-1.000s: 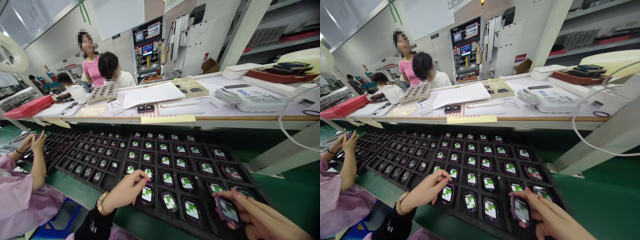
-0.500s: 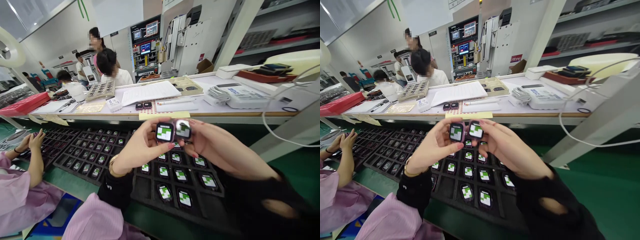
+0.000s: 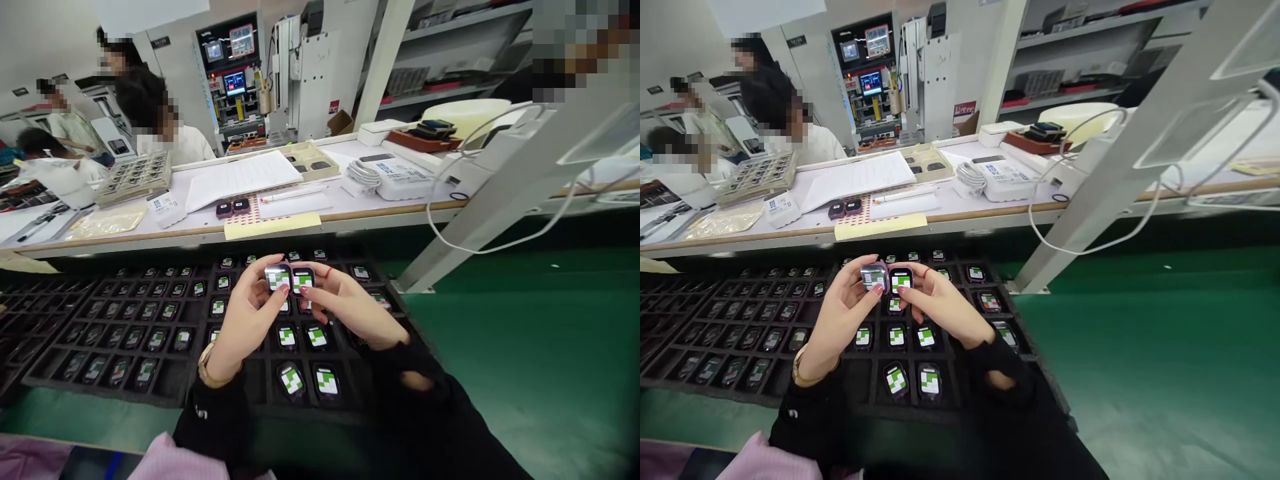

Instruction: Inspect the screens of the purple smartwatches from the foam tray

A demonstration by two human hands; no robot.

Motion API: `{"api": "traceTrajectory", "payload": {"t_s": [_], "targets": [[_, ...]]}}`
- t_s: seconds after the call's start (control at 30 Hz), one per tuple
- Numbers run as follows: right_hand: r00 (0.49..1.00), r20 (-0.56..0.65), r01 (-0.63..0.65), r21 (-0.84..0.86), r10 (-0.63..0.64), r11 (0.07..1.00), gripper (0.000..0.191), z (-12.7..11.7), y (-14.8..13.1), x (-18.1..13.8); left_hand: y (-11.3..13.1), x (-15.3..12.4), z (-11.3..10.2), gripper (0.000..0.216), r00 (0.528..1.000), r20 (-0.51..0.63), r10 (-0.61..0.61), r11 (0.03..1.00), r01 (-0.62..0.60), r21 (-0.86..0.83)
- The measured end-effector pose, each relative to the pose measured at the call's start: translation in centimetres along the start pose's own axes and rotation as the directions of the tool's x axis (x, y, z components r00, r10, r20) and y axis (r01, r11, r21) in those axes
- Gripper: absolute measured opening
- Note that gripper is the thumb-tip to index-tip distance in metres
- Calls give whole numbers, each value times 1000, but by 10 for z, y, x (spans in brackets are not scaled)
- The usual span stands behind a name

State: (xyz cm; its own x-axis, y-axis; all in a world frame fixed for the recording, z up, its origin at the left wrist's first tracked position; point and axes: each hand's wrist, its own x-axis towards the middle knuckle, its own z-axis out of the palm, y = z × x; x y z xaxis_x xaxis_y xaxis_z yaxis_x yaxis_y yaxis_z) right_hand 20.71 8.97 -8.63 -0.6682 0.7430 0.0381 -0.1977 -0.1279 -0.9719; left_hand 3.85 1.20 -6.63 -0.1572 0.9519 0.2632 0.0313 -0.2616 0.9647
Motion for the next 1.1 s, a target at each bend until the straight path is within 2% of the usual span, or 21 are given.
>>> {"api": "traceTrajectory", "payload": {"t_s": [0.13, 0.33, 0.5, 0.87, 1.1], "targets": [[997, -69, -22, 87, 28, 996, 51, -6, 10, 6, -12, 1, 1, 37, 998, -37, -56, 998, 57, 21], [993, -112, -11, 114, 24, 993, 41, -10, 13, 4, -16, 0, 2, 40, 994, 9, -111, 993, 111, 39], [990, -138, -6, 57, 13, 998, 40, -13, 18, 3, -17, 2, 4, 41, 994, 26, -110, 994, 110, 27], [988, -147, -60, -29, 55, 998, 53, -7, 17, 4, -26, 3, 6, 27, 996, -9, -87, 995, 87, -43], [992, -125, -13, 50, 19, 999, 47, -7, 18, 6, -27, 2, 4, 30, 997, -3, -73, 994, 73, -84]]}}
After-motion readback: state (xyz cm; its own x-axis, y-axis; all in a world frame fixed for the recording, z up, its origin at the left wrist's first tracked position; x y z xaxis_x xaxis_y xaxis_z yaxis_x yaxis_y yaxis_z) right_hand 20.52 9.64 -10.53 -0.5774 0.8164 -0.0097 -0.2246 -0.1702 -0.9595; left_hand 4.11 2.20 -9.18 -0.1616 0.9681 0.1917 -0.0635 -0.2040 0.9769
